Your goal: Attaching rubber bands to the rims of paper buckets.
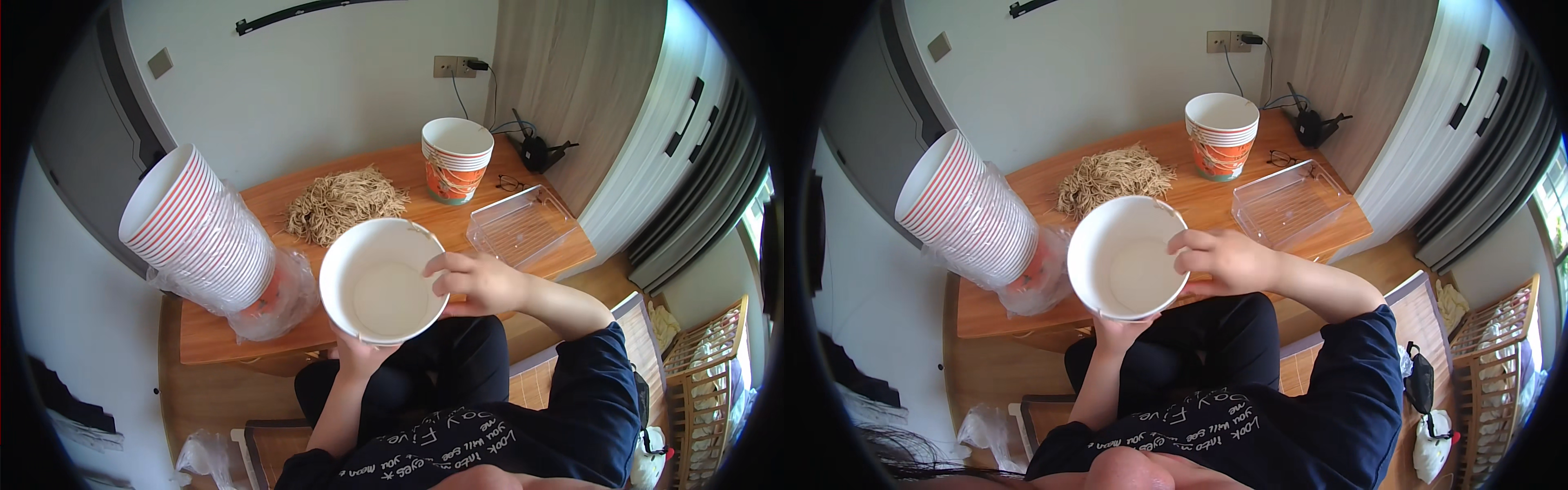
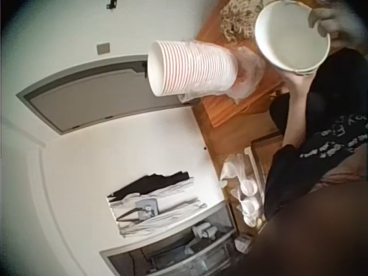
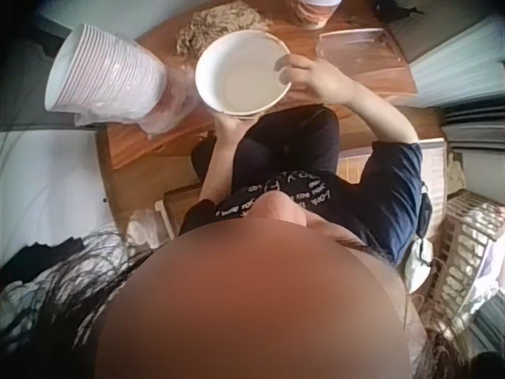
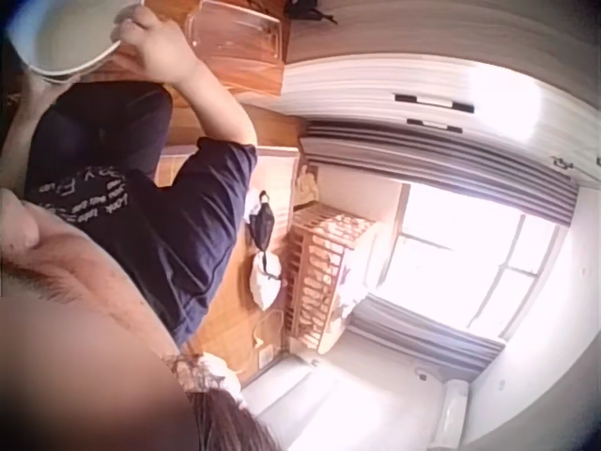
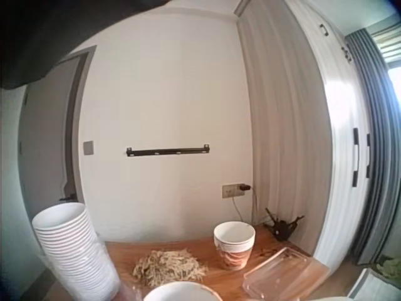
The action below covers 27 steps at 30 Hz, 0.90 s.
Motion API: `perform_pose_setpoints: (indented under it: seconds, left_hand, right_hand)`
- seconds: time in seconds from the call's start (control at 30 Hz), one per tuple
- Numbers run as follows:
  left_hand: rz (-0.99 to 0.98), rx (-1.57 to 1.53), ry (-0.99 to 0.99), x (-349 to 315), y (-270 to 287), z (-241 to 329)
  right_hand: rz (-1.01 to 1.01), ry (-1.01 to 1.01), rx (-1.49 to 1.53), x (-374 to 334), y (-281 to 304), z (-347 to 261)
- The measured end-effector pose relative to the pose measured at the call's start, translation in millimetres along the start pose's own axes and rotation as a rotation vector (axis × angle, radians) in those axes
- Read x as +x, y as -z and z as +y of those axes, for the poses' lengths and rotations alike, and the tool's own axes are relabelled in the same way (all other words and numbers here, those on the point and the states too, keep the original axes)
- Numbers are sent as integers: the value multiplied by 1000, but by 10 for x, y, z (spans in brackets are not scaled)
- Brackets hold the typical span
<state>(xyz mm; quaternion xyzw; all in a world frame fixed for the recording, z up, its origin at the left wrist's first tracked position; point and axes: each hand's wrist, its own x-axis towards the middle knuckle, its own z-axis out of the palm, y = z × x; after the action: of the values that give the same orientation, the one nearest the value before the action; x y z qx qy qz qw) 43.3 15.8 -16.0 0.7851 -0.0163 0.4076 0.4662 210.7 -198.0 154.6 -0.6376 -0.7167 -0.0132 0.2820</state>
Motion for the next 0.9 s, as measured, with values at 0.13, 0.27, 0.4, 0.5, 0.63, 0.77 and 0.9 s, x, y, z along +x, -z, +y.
perform_pose_setpoints:
  seconds: [0.13,0.27,0.4,0.5,0.63,0.77,0.9]
  left_hand:
    - [102,153,-209,205,64,266]
    - [97,123,-212,-36,241,157]
    - [111,128,37,-405,403,-19]
    - [112,186,174,-696,582,-148]
    - [201,327,225,-877,721,-126]
    - [210,347,244,-957,784,-137]
    - [191,349,259,-956,787,-125]
  right_hand:
    - [206,-48,-215,67,314,133]
    - [530,-292,-275,177,918,513]
    - [590,-459,-507,97,1464,1186]
    - [556,-582,-498,80,1629,1514]
    - [462,-480,-502,50,1611,1784]
    - [522,-527,-424,69,1532,1927]
    - [540,-529,-415,130,1485,1924]
